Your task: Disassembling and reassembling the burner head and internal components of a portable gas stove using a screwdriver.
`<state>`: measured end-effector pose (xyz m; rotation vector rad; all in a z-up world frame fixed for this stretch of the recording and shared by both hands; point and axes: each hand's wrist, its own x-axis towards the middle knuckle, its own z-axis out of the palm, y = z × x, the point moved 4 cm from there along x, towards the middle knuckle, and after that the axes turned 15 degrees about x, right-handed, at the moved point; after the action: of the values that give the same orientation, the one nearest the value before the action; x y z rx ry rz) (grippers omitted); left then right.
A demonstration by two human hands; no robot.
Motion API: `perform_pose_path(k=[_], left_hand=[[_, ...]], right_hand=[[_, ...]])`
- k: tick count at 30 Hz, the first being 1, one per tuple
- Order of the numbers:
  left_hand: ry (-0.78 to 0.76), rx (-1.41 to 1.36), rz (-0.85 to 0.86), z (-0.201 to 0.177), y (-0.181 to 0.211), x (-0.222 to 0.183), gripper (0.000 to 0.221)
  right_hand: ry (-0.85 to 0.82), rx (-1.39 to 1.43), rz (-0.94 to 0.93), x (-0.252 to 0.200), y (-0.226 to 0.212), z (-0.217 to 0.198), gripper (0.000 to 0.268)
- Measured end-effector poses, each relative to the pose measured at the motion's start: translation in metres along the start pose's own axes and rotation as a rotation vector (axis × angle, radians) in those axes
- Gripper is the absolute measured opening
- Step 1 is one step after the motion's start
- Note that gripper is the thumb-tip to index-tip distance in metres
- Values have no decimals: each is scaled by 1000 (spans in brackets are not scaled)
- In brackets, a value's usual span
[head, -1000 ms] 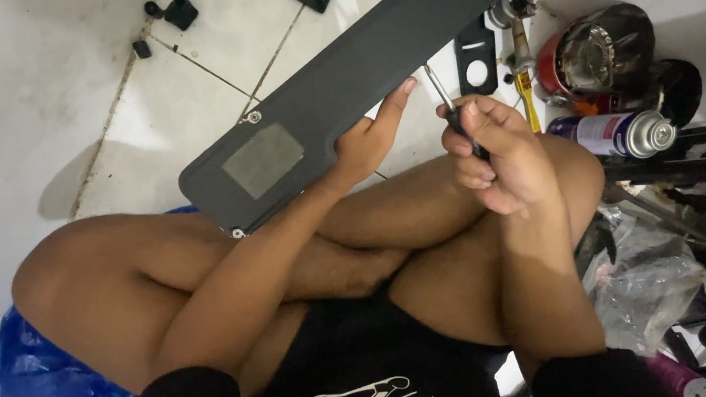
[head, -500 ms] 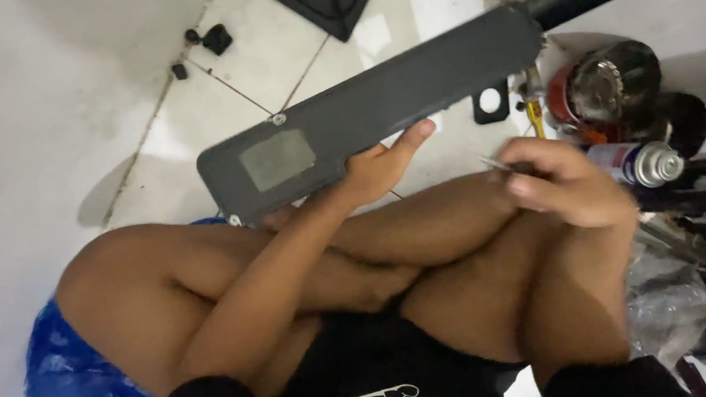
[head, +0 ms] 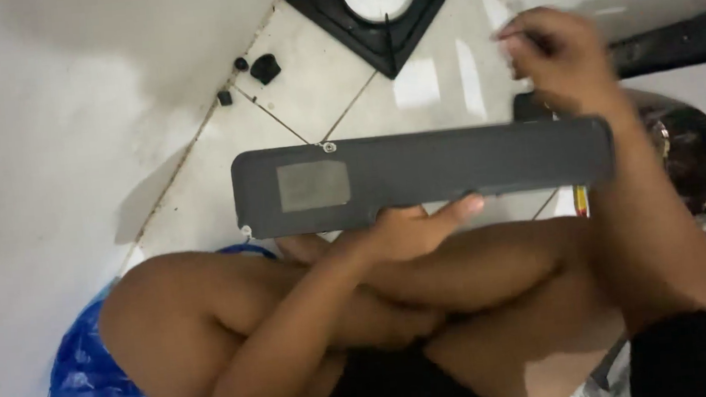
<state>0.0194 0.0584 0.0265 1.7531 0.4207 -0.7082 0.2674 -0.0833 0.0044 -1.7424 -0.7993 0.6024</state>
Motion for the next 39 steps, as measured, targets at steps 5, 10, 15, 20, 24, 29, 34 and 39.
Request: perform_pose_path(k=[5,10,15,20,24,29,34,39], left_hand=[[-99,148,-55,-37,27,-21,66],[-167,-64,-84,-14,-8,-3,61],[-229,-158,-260,-27,-8,-11,64],[28,-79,169,-28,-22,-2,43],[109,-235,298,-21,-21,-4,29],[325,-160,561,-38,-7,-11,17],[253,-222,585,-38,-7,-10,17],[172,-206,502,-32,-13,-4,21]], right_hand=[[-103,-463,-155,72,18,74,20],[-133,-763,-138,111,43,120,27],[-80,-943,-455,118,45,133,28],[-11,-887,-442,123,51,144,13],[64,-940,-472,123,46,147,11],[59,-1042,-473,122,42,152,12],[85,-1135,-534,126,49,156,8],[26,-1099,-484,128,52,156,7]])
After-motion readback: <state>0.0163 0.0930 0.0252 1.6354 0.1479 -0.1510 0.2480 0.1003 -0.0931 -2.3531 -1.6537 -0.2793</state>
